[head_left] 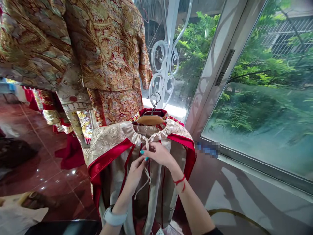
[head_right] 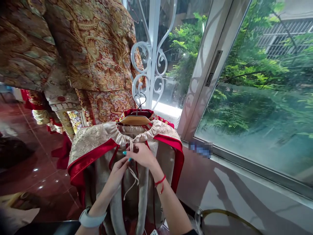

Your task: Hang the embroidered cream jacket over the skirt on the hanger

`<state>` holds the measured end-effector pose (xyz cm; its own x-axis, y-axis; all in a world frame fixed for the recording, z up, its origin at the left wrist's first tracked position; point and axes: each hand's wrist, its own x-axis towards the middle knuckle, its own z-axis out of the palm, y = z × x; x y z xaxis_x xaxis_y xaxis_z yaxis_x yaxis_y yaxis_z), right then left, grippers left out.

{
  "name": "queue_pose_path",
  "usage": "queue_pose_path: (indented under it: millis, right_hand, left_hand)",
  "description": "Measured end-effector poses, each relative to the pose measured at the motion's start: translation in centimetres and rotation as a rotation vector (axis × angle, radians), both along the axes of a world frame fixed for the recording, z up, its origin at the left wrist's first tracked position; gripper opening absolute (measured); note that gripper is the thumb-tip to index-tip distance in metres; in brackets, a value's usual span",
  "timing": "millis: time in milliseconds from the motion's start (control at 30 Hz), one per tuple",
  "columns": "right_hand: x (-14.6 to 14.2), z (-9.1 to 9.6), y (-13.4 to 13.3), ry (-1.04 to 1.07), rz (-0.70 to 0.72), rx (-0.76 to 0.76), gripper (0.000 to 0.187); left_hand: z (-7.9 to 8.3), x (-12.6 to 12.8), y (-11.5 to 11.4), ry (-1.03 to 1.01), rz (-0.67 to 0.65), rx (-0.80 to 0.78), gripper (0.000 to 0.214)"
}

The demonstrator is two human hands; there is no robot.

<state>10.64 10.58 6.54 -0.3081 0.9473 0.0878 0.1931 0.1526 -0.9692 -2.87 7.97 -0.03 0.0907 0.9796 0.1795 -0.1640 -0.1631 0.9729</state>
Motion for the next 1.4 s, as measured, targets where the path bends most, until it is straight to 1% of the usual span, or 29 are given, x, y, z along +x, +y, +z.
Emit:
queue_pose_path:
  millis: [33,67,100,133,200,300,367,433,500,567,600,700,767,800,867,933,967,1000,1033,1133,1200,1300,1367,1400]
  right_hand:
    - [0.2,-0.2,-0.5,-0.127,-0.063,0.105,0.006]
    - [0.3,-0.3,-1.1,-0.235,-0.111,0.201,0.007]
    - [0.5,-0.4,-1.6,-0.32,-0.133,0.274,0.013]
    - [0.7,-0.4,-2.1,-0.387,-0.127,0.32,0.019]
    - [1.1,-0.3,-3.0,-0.478,-0.093,0.376,0.025]
    - [1.6,0.0,-3.8,-0.567,-0.087,0.418,0.031]
    - [1.9,0.1,-4.0,-0.556,-0.089,0.432,0.031]
    - [2.3,0.2,-3.9,-0.494,-0.101,0.433,0.031]
    - [2.6,0.4,-3.9,-0.411,-0.154,0.421,0.032]
    - [2.7,0.7,-3.9,-0.341,-0.198,0.422,0.034]
    - [2.6,0.9,-4.0,-0.311,-0.196,0.434,0.034]
    - [1.9,1.3,-4.5,-0.241,-0.099,0.465,0.029]
    - [1.4,1.2,-4.6,-0.164,-0.065,0.446,0.03]
    - [1.2,1.1,-4.6,-0.123,-0.082,0.433,0.03]
    - [0.9,0.8,-4.5,-0.074,-0.169,0.424,0.029]
    - [0.8,0.4,-4.3,-0.103,-0.248,0.454,0.025]
    - [0.7,0.2,-4.2,-0.127,-0.258,0.476,0.024]
    - [0.7,0.0,-4.1,-0.139,-0.249,0.494,0.023]
    - [0.7,-0.1,-4.0,-0.134,-0.221,0.503,0.022]
    - [1.4,0.0,-3.3,-0.046,-0.126,0.472,0.023]
    - [2.3,0.6,-2.8,-0.018,-0.126,0.456,0.023]
    - [3.8,2.2,-2.2,-0.076,-0.213,0.518,0.023]
    - [4.4,2.9,-1.9,-0.126,-0.222,0.566,0.022]
    - [4.6,2.9,-1.6,-0.131,-0.213,0.568,0.02]
  left_hand:
    - [0.1,0.0,0.1,0.039,0.015,0.063,0.044]
    - [0.1,0.0,0.0,0.079,0.012,0.115,0.04]
    - [0.0,-0.1,0.0,0.103,0.005,0.145,0.038]
    - [0.0,-0.1,-0.1,0.101,0.004,0.149,0.037]
    - [0.1,-0.1,0.1,0.037,0.013,0.109,0.039]
    - [0.9,0.3,1.0,-0.045,0.01,0.052,0.041]
    - [1.9,0.7,1.7,-0.033,-0.018,0.067,0.037]
    - [2.8,0.8,2.3,-0.004,-0.033,0.11,0.034]
    - [3.1,0.7,2.6,0.028,-0.018,0.149,0.033]
    - [2.8,0.7,2.7,0.072,0.01,0.168,0.033]
    - [2.4,0.8,2.7,0.099,0.024,0.178,0.032]
    - [1.5,1.0,2.8,0.133,0.037,0.252,0.025]
    - [1.3,0.9,2.8,0.104,-0.017,0.265,0.019]
    - [1.5,0.6,2.7,0.08,-0.078,0.231,0.019]
    - [2.1,-0.2,2.2,0.005,-0.217,0.081,0.025]
    - [3.1,-1.1,1.5,-0.083,-0.291,-0.077,0.031]
    - [3.6,-1.5,1.2,-0.102,-0.29,-0.126,0.032]
    - [4.2,-1.8,0.9,-0.096,-0.26,-0.146,0.033]
    - [4.7,-2.0,0.7,-0.061,-0.218,-0.135,0.033]
    - [6.1,-2.4,0.5,0.105,-0.076,-0.009,0.032]
    - [7.0,-2.8,0.6,0.145,-0.022,0.051,0.035]
    - [8.0,-3.5,0.6,0.116,0.019,0.075,0.04]
    - [8.1,-4.0,0.5,0.084,0.035,0.097,0.04]
    - [7.8,-4.2,0.5,0.068,0.042,0.107,0.04]
